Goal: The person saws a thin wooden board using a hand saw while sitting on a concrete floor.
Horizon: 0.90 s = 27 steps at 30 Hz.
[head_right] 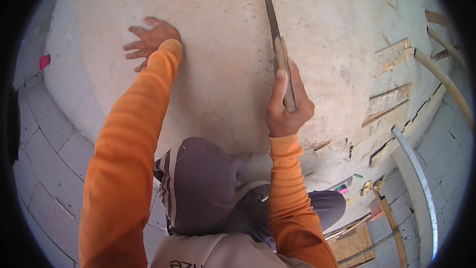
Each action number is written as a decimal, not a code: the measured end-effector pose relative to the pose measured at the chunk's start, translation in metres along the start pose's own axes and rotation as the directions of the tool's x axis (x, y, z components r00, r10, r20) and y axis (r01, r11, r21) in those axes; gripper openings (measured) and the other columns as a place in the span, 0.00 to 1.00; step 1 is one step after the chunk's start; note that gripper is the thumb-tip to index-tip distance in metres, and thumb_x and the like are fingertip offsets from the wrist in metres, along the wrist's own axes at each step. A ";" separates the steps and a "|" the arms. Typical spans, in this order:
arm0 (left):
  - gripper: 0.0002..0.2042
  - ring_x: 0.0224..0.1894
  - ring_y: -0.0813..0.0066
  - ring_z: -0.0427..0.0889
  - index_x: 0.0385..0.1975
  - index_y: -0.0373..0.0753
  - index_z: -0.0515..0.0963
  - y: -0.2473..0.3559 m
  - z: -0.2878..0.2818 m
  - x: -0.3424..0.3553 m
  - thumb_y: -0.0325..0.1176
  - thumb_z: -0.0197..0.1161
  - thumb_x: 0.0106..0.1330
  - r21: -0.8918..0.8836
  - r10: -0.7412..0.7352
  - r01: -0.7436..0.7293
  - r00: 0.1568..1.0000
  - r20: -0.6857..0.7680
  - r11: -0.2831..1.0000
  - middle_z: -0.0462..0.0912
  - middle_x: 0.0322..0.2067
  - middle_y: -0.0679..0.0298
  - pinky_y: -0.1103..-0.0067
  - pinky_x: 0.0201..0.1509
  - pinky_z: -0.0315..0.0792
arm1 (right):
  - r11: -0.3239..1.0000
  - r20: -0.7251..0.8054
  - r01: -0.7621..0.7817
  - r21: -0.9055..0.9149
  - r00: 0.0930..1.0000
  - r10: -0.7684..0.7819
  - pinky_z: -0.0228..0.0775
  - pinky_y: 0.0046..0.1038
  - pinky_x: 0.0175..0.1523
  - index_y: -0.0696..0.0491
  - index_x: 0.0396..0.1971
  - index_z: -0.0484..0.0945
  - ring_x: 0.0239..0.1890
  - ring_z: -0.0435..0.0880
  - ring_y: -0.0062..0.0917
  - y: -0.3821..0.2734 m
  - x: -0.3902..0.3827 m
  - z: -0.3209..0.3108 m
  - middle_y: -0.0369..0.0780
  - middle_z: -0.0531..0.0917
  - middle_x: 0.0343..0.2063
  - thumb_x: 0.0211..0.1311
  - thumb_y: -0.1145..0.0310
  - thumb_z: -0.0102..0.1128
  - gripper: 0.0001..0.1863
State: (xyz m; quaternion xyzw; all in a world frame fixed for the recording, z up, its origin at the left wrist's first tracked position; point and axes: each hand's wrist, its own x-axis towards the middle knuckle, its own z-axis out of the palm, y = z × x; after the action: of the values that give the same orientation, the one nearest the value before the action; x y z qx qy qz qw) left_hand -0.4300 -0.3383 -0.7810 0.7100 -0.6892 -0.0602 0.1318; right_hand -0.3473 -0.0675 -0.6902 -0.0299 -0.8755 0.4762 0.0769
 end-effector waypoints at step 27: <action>0.32 0.82 0.44 0.43 0.77 0.55 0.59 -0.002 0.003 0.001 0.58 0.39 0.77 0.000 -0.002 0.002 1.000 0.010 1.000 0.49 0.78 0.42 0.38 0.78 0.38 | 0.997 0.034 -0.074 0.019 0.997 0.074 0.75 0.19 0.34 0.64 0.54 0.83 0.29 0.84 0.14 -0.002 -0.003 0.001 0.44 0.90 0.32 0.71 0.73 0.64 0.16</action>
State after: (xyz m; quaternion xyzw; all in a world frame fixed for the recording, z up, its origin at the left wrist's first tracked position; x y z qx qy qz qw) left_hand -0.4294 -0.3401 -0.7845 0.7102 -0.6892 -0.0639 0.1286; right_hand -0.3441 -0.0700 -0.6891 -0.0535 -0.8702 0.4878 0.0448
